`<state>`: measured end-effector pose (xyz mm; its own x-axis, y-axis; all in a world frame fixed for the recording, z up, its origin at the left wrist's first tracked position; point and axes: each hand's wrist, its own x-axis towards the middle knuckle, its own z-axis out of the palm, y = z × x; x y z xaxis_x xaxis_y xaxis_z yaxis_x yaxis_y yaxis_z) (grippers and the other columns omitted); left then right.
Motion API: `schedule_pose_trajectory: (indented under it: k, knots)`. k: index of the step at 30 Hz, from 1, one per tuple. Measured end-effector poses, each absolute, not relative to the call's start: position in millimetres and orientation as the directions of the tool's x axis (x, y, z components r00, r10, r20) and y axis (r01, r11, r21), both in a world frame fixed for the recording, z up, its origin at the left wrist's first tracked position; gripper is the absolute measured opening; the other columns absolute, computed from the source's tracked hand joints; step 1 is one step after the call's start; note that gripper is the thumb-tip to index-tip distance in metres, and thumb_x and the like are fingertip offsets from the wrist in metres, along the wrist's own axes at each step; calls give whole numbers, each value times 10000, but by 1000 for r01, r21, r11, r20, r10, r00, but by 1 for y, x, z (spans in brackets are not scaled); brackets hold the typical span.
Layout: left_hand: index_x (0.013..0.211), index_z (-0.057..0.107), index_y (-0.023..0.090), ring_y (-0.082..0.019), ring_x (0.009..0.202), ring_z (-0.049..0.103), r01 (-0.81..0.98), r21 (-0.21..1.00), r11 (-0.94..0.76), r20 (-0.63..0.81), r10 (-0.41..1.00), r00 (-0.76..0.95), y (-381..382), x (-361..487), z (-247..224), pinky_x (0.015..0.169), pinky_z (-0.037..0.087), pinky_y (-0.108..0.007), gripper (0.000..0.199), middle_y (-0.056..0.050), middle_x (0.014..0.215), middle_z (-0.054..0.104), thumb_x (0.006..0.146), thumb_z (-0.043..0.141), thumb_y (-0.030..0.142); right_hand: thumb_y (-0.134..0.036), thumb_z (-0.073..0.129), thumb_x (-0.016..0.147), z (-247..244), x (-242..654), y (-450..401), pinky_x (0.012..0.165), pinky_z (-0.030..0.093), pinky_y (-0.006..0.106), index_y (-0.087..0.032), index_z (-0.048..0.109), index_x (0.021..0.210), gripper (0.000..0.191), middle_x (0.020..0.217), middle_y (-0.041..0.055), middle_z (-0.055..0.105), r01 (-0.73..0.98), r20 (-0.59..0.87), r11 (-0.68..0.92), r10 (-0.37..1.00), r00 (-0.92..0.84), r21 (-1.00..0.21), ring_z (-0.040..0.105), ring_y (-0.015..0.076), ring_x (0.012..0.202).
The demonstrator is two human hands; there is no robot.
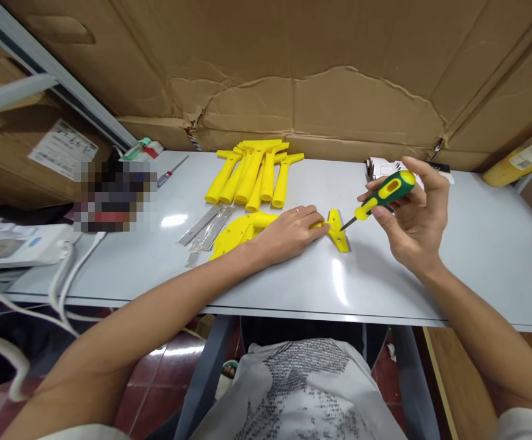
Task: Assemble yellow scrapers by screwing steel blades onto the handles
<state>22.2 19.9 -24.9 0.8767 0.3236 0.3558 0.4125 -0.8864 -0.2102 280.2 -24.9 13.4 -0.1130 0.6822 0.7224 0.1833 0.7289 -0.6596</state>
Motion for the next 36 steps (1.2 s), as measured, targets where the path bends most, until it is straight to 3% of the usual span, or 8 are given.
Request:
schedule_pose_trajectory:
  k: [6, 18, 29, 36]
  knots:
    - [1262, 720, 171, -233, 1043, 665, 411, -184, -893, 384, 319, 866, 21, 22, -26, 851, 571, -350, 281, -96, 1153, 760, 1047, 563, 81, -467, 769, 974, 11, 284, -21, 1001, 675, 562, -462, 478, 1548, 643, 1339, 54, 694, 145, 637, 655, 756, -151, -742, 751, 277, 1104]
    - [1284, 717, 185, -224, 1060, 665, 413, -150, -898, 399, 327, 856, 21, 21, -28, 858, 562, -342, 271, -99, 1156, 757, 1079, 554, 116, -452, 788, 966, 5, 283, -18, 992, 681, 532, -471, 477, 1565, 675, 1414, 58, 674, 100, 633, 656, 750, -192, -748, 761, 259, 1092]
    - [1326, 703, 186, -225, 1061, 653, 409, -134, -903, 361, 340, 868, 22, 21, -24, 888, 567, -350, 300, -103, 1168, 752, 1096, 518, 135, -418, 749, 993, 13, 286, -21, 1041, 660, 587, -466, 531, 1506, 559, 1283, 27, 735, 59, 573, 609, 772, -275, -791, 760, 277, 1157]
    - [1336, 699, 178, -244, 1085, 639, 416, -125, -901, 339, 355, 871, 20, 22, -23, 911, 566, -376, 313, -118, 1179, 740, 1092, 509, 130, -510, 910, 836, 9, 286, -16, 882, 706, 530, -439, 558, 1422, 687, 1269, 39, 695, 194, 618, 649, 760, -199, -736, 756, 311, 1132]
